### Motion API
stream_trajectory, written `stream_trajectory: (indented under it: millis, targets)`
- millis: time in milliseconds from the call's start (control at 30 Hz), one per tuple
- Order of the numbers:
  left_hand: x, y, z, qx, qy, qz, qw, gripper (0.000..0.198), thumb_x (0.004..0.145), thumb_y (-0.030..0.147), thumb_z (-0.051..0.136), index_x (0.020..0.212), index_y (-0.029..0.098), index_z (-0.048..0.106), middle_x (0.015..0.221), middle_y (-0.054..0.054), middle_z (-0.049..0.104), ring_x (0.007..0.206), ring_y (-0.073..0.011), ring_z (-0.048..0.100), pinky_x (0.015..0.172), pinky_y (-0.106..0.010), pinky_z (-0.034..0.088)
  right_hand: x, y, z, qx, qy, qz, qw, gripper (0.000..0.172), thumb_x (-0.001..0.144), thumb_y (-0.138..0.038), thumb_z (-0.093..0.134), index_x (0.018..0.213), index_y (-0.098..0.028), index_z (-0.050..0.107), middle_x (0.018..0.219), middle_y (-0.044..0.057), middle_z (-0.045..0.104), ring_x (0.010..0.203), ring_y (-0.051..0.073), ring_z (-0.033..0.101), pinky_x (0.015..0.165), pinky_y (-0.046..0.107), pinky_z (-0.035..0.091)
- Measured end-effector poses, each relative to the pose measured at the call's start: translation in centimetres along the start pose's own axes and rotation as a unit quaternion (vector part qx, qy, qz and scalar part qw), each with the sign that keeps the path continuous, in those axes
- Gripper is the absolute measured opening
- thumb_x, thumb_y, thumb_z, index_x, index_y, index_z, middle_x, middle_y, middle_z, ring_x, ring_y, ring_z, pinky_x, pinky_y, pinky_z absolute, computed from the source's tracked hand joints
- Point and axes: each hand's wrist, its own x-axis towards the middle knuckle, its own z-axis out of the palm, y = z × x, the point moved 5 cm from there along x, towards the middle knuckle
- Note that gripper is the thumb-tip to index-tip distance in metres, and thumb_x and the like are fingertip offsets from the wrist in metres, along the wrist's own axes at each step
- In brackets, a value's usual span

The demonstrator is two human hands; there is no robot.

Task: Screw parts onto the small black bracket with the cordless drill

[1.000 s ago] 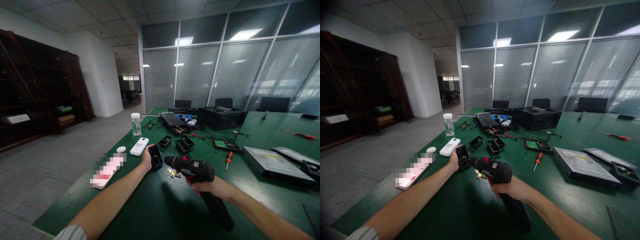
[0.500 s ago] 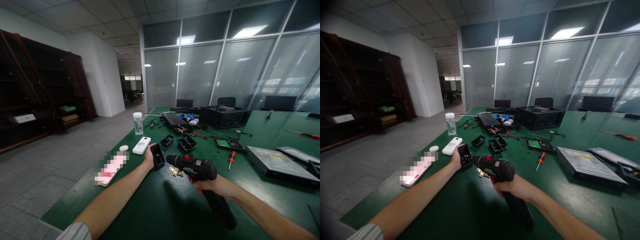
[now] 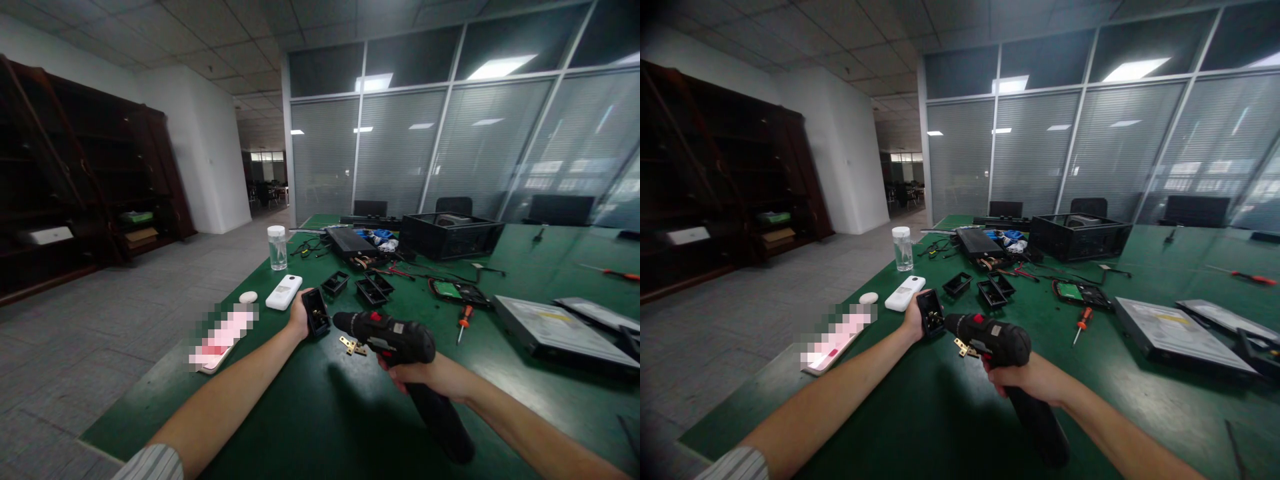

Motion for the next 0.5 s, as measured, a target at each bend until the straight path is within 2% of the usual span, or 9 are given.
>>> stream_trajectory:
  millis: [233, 500]
  targets:
    - [-0.01, -0.02, 0.02, 0.011, 0.003, -0.006, 1.000, 0.028, 0.069, 0.039, 0.047, 0.084, 0.017, 0.054, 0.058, -0.004, 0.059, 0.053, -0.0233, 0.059, 0.048, -0.035, 0.045, 0.12, 0.15, -0.12, 0.008, -0.002, 0.000, 1.000, 0.020, 0.066, -0.021, 0.061, 0.084, -0.014, 0.057, 0.069, -0.001, 0.052, 0.055, 0.011, 0.049, 0.053, 0.024, 0.040]
    - [-0.04, -0.03, -0.05, 0.012, 0.011, -0.011, 1.000, 0.030, 0.069, 0.039, 0.047, 0.091, 0.019, 0.054, 0.059, -0.003, 0.059, 0.050, -0.0235, 0.059, 0.048, -0.037, 0.046, -0.10, 0.17, -0.15, 0.013, -0.003, 0.012, 1.000, 0.019, 0.067, -0.021, 0.061, 0.085, -0.013, 0.057, 0.068, -0.001, 0.051, 0.055, 0.010, 0.050, 0.054, 0.023, 0.041]
